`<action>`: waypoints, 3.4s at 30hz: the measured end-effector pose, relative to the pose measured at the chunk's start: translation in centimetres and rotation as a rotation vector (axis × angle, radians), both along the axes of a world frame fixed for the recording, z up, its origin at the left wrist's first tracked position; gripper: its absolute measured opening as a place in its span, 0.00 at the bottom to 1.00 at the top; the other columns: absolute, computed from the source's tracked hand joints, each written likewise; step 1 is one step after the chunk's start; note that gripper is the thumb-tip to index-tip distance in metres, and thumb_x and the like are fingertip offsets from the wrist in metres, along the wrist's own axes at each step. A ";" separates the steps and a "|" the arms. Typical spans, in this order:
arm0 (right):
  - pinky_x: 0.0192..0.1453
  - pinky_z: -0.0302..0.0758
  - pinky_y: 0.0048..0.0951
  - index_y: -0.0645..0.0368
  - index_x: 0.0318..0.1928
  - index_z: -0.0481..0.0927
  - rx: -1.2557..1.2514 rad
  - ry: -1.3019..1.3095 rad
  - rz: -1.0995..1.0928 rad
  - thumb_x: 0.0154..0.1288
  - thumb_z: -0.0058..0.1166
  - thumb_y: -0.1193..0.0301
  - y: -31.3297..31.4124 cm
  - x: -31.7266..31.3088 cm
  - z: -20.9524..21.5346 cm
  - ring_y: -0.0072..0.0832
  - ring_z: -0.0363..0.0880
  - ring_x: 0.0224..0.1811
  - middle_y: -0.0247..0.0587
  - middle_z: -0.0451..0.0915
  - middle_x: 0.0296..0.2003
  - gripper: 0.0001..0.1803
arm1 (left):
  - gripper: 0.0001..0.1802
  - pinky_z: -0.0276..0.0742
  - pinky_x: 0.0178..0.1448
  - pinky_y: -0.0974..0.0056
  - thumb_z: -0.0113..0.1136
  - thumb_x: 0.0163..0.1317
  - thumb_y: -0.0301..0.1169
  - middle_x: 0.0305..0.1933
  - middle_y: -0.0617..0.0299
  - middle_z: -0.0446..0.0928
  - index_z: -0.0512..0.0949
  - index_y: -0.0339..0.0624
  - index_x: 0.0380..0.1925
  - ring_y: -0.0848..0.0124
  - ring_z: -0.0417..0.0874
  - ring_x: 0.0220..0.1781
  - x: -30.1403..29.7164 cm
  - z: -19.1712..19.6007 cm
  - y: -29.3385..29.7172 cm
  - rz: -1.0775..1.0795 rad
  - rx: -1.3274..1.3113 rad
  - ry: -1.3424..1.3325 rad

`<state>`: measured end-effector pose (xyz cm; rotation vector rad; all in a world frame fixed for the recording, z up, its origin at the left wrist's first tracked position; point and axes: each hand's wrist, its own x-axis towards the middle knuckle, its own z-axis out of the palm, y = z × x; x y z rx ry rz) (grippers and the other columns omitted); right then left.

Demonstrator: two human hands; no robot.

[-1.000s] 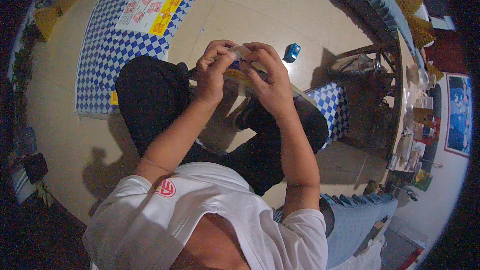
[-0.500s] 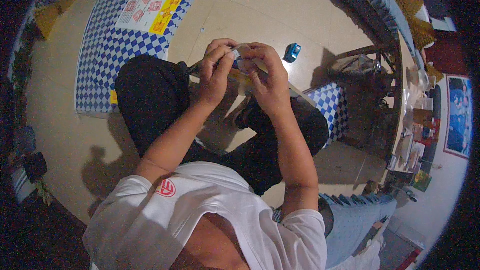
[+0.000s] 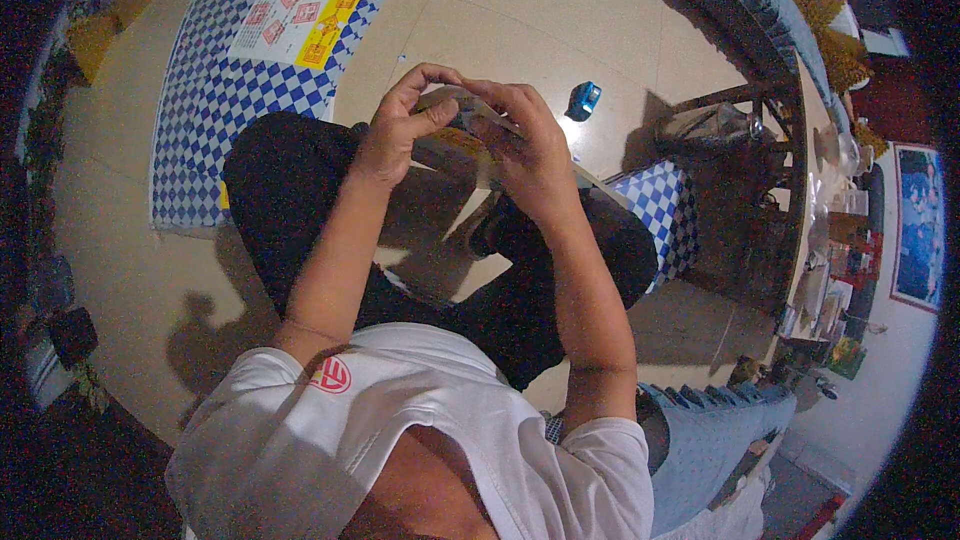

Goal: The person assembles a small cardboard box using blue and white checkered paper and tape. They fold the paper around the box, secure it with tape, and trim excess material.

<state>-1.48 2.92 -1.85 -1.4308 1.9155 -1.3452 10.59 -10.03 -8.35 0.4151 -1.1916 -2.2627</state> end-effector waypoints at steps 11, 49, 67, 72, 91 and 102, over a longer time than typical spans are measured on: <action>0.53 0.78 0.28 0.56 0.54 0.82 0.143 -0.093 -0.017 0.66 0.63 0.76 -0.6 -1.3 0.1 0.27 0.81 0.46 0.37 0.82 0.46 0.16 | 0.11 0.69 0.66 0.65 0.61 0.63 0.21 0.50 0.59 0.79 0.78 0.40 0.45 0.70 0.78 0.55 -0.3 -1.0 0.1 0.032 -0.001 0.028; 0.56 0.77 0.35 0.61 0.49 0.78 -0.171 0.502 -0.262 0.71 0.54 0.77 2.3 -5.1 0.3 0.41 0.80 0.52 0.48 0.80 0.47 0.08 | 0.19 0.79 0.56 0.56 0.67 0.59 0.23 0.49 0.54 0.85 0.84 0.46 0.52 0.56 0.84 0.52 -2.1 -5.8 -0.7 0.640 -1.045 -0.246; 0.51 0.66 0.18 0.58 0.55 0.71 -0.526 -0.097 -0.283 0.77 0.47 0.77 0.5 -15.8 -5.0 0.17 0.68 0.44 0.30 0.73 0.45 0.10 | 0.09 0.68 0.56 0.56 0.69 0.58 0.37 0.35 0.65 0.84 0.86 0.49 0.37 0.61 0.80 0.43 -6.4 0.3 -6.8 0.706 -1.390 -0.271; 0.49 0.66 0.18 0.58 0.54 0.71 -0.623 -0.197 -0.450 0.78 0.47 0.77 -1.6 -19.0 -12.0 0.17 0.67 0.42 0.30 0.71 0.44 0.08 | 0.11 0.67 0.58 0.56 0.71 0.54 0.37 0.35 0.66 0.83 0.87 0.52 0.38 0.63 0.80 0.44 -11.7 -2.3 -10.1 0.579 -1.533 -0.249; 0.61 0.79 0.38 0.54 0.51 0.69 -0.491 0.091 -0.570 0.66 0.55 0.88 -1.9 -23.0 -29.7 0.39 0.81 0.58 0.50 0.75 0.56 0.19 | 0.16 0.62 0.72 0.50 0.69 0.57 0.28 0.54 0.63 0.83 0.84 0.55 0.46 0.59 0.76 0.65 -18.1 -17.9 -9.6 0.597 -1.553 -0.481; 0.62 0.76 0.42 0.53 0.44 0.81 -0.264 0.553 -0.541 0.56 0.67 0.82 -0.2 -23.9 -25.0 0.40 0.81 0.56 0.42 0.83 0.51 0.15 | 0.17 0.62 0.71 0.51 0.69 0.53 0.22 0.54 0.66 0.84 0.81 0.56 0.41 0.64 0.82 0.60 -21.2 -18.6 -5.8 0.483 -1.495 -0.333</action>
